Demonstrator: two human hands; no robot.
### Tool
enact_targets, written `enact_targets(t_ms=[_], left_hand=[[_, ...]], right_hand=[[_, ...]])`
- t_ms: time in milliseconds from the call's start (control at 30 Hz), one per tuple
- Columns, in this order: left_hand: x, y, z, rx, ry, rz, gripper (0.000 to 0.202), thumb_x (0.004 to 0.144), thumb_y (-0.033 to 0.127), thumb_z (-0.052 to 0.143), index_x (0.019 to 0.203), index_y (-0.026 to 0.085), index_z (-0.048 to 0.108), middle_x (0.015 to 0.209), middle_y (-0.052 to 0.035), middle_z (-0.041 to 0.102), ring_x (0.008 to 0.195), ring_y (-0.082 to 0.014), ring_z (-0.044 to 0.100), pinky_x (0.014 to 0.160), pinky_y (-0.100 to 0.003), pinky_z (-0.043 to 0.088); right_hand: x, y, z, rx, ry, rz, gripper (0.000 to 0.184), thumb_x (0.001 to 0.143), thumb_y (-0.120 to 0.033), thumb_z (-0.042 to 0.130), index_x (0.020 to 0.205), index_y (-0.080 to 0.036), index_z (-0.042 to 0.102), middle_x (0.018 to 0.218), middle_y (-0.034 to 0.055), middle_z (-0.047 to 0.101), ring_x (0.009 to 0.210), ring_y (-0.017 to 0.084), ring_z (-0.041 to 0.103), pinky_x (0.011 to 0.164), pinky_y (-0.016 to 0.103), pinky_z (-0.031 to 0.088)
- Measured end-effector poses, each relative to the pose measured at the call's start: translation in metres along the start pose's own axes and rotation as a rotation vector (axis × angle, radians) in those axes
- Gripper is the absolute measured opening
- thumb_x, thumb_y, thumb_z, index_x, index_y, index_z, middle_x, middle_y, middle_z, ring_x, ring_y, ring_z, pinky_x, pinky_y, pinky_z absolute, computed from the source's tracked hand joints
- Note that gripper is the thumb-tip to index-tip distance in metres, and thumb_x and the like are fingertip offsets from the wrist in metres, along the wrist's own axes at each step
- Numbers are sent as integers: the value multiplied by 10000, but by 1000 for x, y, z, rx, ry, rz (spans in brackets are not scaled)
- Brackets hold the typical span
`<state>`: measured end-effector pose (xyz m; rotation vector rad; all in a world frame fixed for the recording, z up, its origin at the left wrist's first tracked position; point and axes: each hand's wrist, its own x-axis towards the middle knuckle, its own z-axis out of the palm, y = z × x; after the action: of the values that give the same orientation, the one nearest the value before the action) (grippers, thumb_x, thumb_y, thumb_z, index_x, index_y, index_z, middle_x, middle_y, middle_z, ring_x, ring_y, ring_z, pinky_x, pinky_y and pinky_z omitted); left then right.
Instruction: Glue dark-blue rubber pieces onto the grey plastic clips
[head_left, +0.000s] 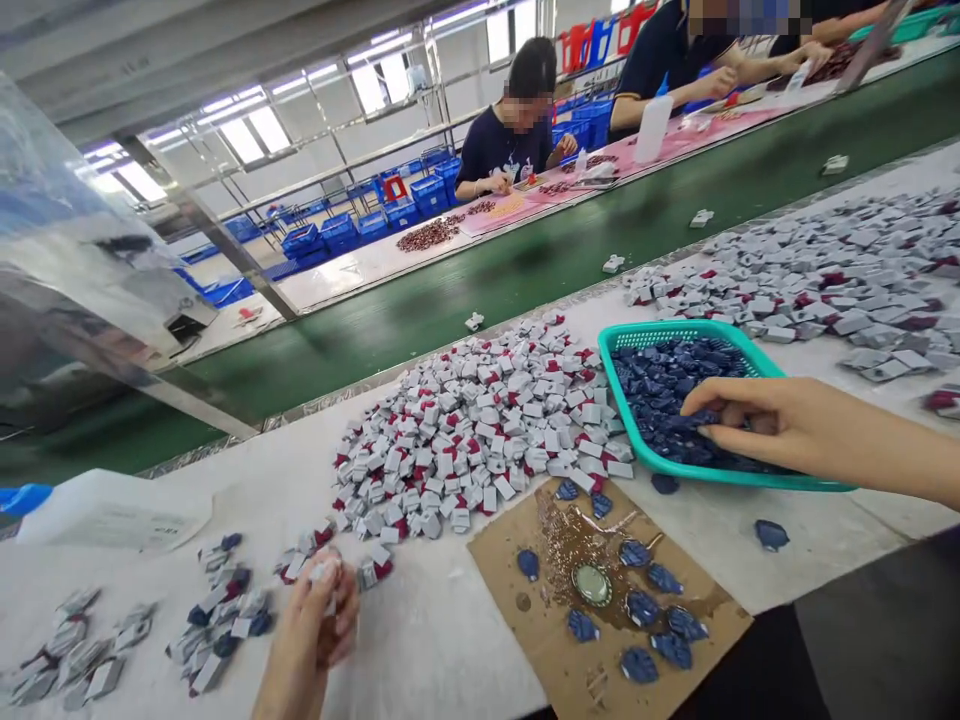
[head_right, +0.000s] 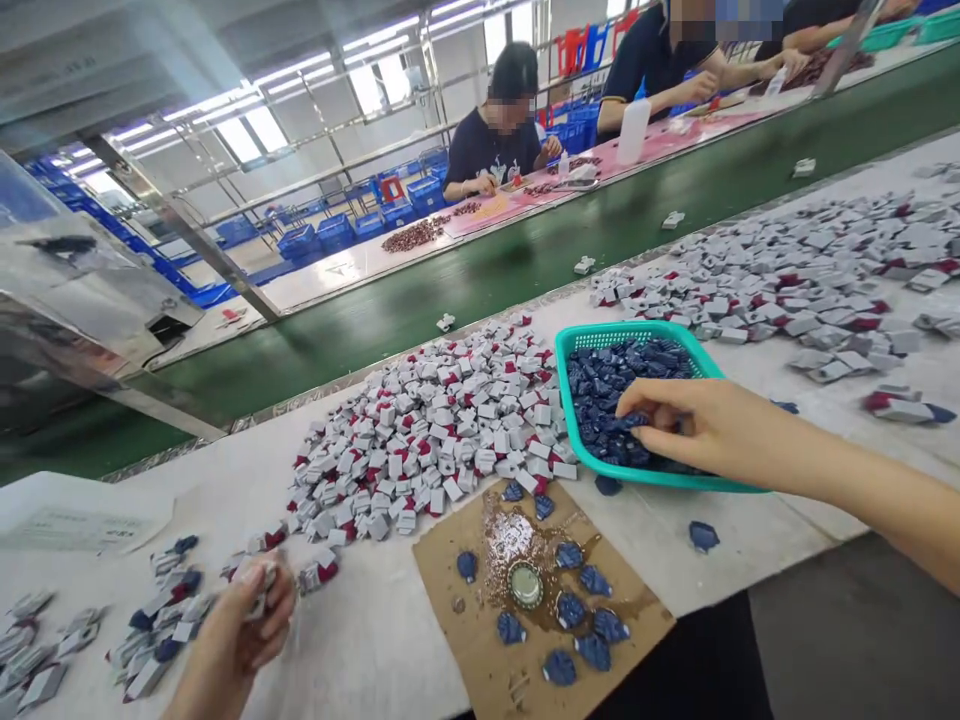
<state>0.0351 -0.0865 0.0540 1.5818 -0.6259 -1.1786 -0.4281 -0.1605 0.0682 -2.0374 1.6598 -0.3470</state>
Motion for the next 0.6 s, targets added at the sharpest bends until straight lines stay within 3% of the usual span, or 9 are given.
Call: enact_targets(t_ms=[100, 233, 333, 433, 600], left_hand=[[-22, -12, -1, -157, 13, -112, 462, 592, 494, 811, 750, 179, 512, 599, 68, 432, 422, -44, 327, 302, -102, 261], [-26, -21, -5, -144, 63, -49, 507, 549, 478, 877, 819, 180, 568, 675, 51, 478, 482, -58, 374, 317, -112, 322], [-31, -29, 3, -163, 67, -14, 514, 617, 518, 838, 936, 176, 625, 735, 38, 493, 516, -56, 389, 332, -102, 320], [-42, -35, 22, -268, -28, -86, 424, 671, 472, 790, 940, 169, 665, 743, 28, 503, 525, -61, 415, 345, -116, 344], [-59, -37, 58, -293, -124, -41, 382, 678, 388, 829, 994, 195, 732, 858, -19, 648, 652, -92, 555, 472, -144, 487]], right_hand=[[-15, -16, 3, 134, -15, 33, 419, 875, -637, 489, 1073, -280, 588, 672, 7, 642, 595, 157, 619, 521, 254, 486], [-44, -58, 32, 287, 23, -5, 482, 852, -694, 504, 1075, -297, 662, 770, 27, 694, 575, 146, 613, 464, 240, 483], [-59, -85, 68, 243, 5, -89, 371, 944, -546, 456, 1098, -268, 647, 933, 41, 702, 644, 139, 613, 540, 256, 497], [-62, -96, 100, 152, -44, -177, 263, 999, -397, 385, 1021, -216, 575, 822, 26, 670, 604, 133, 589, 546, 266, 451], [-50, -93, 120, -90, -21, -411, 230, 994, -279, 334, 813, -222, 466, 716, 3, 611, 586, 167, 591, 504, 282, 351]])
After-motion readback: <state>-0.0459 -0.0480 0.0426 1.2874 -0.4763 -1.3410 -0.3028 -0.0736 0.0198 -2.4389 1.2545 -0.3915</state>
